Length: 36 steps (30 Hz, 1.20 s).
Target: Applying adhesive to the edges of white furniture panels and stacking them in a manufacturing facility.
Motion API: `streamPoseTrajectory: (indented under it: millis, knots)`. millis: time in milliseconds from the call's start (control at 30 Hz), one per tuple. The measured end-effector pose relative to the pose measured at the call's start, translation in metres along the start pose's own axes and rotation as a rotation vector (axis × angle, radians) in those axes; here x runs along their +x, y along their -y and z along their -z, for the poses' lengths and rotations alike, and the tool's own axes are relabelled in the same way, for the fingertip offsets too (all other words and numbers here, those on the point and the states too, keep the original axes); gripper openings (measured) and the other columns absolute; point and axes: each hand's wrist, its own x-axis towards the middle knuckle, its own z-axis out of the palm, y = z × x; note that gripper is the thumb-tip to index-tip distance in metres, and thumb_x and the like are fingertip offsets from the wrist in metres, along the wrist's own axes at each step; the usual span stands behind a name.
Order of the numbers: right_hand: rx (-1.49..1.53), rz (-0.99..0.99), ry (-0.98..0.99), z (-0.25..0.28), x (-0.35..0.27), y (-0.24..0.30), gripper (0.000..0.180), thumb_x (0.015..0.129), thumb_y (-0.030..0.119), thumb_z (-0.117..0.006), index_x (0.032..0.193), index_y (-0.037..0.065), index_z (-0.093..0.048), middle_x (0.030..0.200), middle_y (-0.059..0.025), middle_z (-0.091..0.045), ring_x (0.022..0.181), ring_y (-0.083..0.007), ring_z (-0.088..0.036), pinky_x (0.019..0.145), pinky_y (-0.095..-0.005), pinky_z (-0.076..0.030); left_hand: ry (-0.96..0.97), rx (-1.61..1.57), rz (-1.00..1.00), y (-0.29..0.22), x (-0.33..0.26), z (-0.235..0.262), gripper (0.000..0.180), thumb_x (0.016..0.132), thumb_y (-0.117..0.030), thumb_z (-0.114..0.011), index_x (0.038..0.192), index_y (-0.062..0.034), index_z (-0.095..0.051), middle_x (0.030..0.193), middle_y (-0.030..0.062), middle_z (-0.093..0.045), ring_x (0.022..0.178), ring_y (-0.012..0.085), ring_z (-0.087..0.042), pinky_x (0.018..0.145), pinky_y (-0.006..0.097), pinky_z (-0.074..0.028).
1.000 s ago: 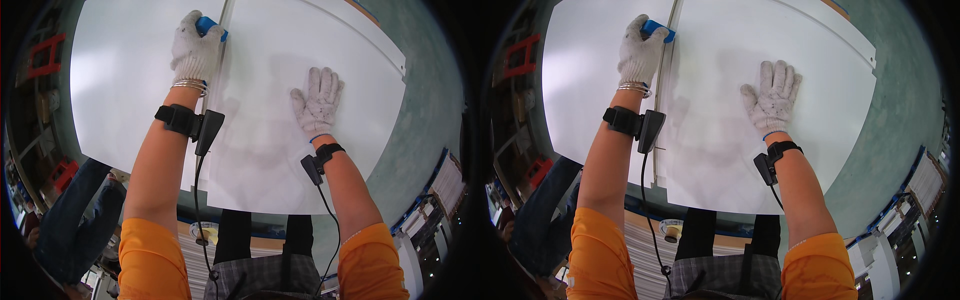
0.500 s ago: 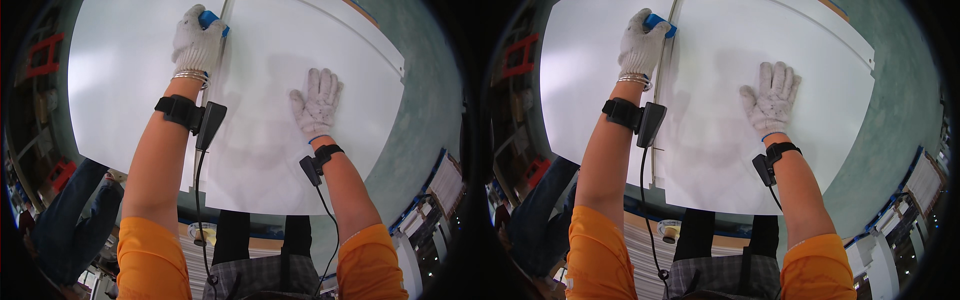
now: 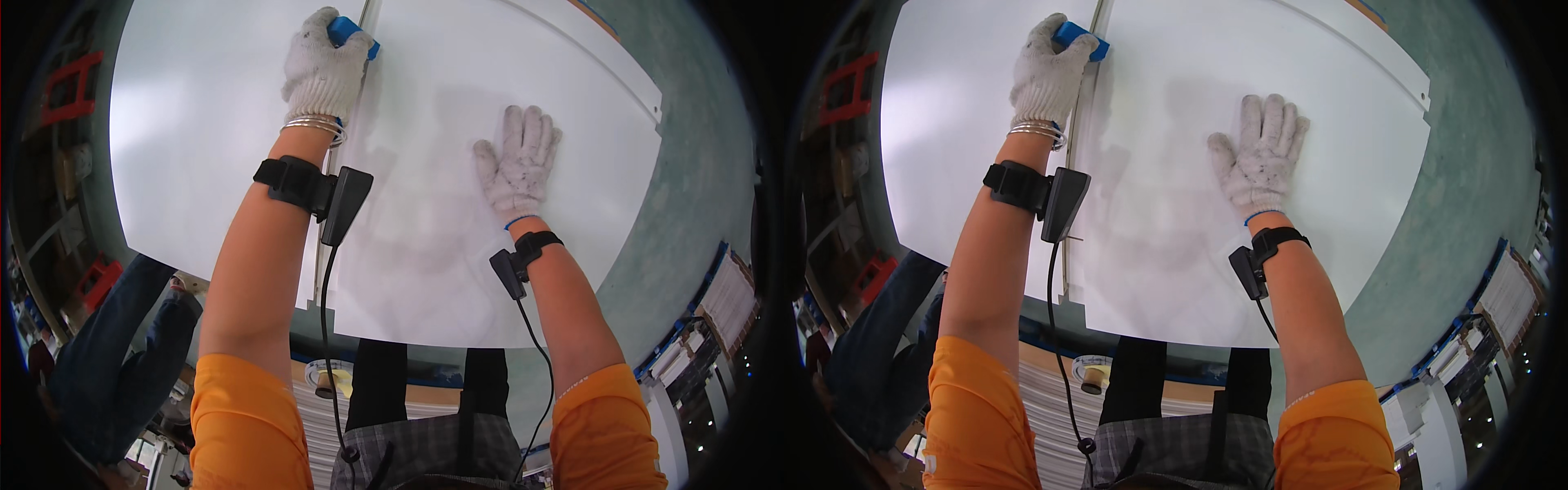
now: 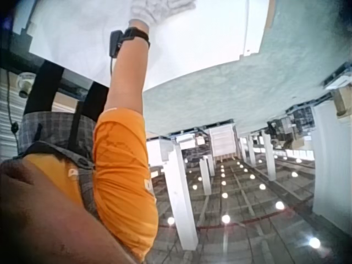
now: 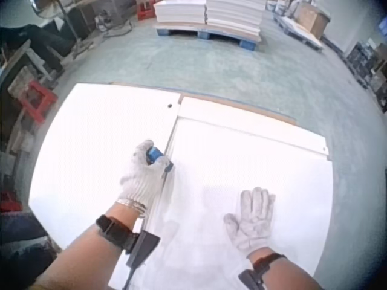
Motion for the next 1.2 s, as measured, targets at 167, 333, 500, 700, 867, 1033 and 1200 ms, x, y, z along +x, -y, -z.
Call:
streamPoseTrajectory:
  millis: [167, 333, 500, 700, 867, 1033, 1200]
  knots:
    - [-0.043, 0.015, -0.046, -0.008, -0.001, -0.005, 0.068, 0.086, 0.054, -0.048, 0.136, 0.007, -0.042, 0.138, -0.0164, -0.034, 0.133, -0.0374, -0.024, 0.114, -0.0546, -0.01, 0.039, 0.106, 0.041, 0.031, -0.026, 0.009, 0.06, 0.08, -0.034, -0.068, 0.131, -0.0084, -0.051, 0.109, 0.0078, -0.065, 0.099, 0.0161, -0.062, 0.09, 0.034, -0.046]
    - [-0.082, 0.017, -0.031, -0.005, -0.001, -0.005, 0.068, 0.087, 0.054, -0.047, 0.136, 0.007, -0.042, 0.138, -0.0155, -0.034, 0.133, -0.0366, -0.024, 0.114, -0.0545, -0.011, 0.09, -0.12, 0.167, 0.059, -0.079, 0.034, 0.058, 0.081, -0.022, -0.07, 0.131, -0.0035, -0.049, 0.104, 0.0103, -0.063, 0.094, 0.0155, -0.061, 0.083, 0.031, -0.049]
    - [-0.088, 0.025, -0.048, -0.006, -0.001, -0.003, 0.067, 0.088, 0.054, -0.047, 0.136, 0.007, -0.041, 0.139, -0.0149, -0.033, 0.134, -0.0362, -0.024, 0.114, -0.0544, -0.012, -0.016, -0.348, 0.261, 0.093, -0.111, 0.046, 0.052, 0.085, -0.008, -0.066, 0.132, 0.0018, -0.045, 0.098, 0.0099, -0.059, 0.086, 0.0154, -0.06, 0.075, 0.027, -0.052]
    - [-0.063, 0.043, -0.109, -0.008, -0.003, -0.004, 0.066, 0.086, 0.05, -0.052, 0.135, 0.007, -0.042, 0.137, -0.0151, -0.034, 0.132, -0.0361, -0.025, 0.113, -0.0552, -0.014, -0.018, -0.432, 0.311, 0.092, -0.125, 0.041, 0.054, 0.085, -0.007, -0.066, 0.133, 0.0022, -0.044, 0.1, 0.0101, -0.058, 0.09, 0.0157, -0.059, 0.08, 0.028, -0.052]
    - [-0.064, 0.048, -0.071, 0.001, 0.0, 0.002, 0.065, 0.086, 0.05, -0.053, 0.133, 0.007, -0.043, 0.134, -0.0155, -0.036, 0.129, -0.0363, -0.028, 0.111, -0.0559, -0.017, -0.001, -0.306, 0.219, 0.085, -0.115, 0.029, 0.056, 0.08, -0.013, -0.068, 0.131, 0.0023, -0.048, 0.106, 0.0108, -0.06, 0.09, 0.0162, -0.06, 0.081, 0.029, -0.051]
    - [-0.092, 0.048, -0.102, -0.005, -0.001, -0.003, 0.065, 0.086, 0.05, -0.053, 0.133, 0.008, -0.043, 0.134, -0.0158, -0.037, 0.129, -0.0358, -0.029, 0.111, -0.0556, -0.018, 0.038, -0.254, 0.202, 0.084, -0.121, 0.025, 0.055, 0.081, -0.012, -0.066, 0.131, 0.0028, -0.048, 0.108, 0.0121, -0.058, 0.089, 0.0157, -0.06, 0.08, 0.029, -0.053]
    - [-0.114, 0.034, -0.115, -0.011, -0.003, -0.012, 0.067, 0.088, 0.054, -0.048, 0.137, 0.008, -0.042, 0.138, -0.016, -0.035, 0.132, -0.0354, -0.028, 0.113, -0.0537, -0.016, 0.083, -0.193, 0.209, 0.082, -0.124, 0.025, 0.054, 0.082, -0.01, -0.066, 0.131, 0.0029, -0.048, 0.106, 0.0117, -0.058, 0.088, 0.0157, -0.06, 0.08, 0.028, -0.053]
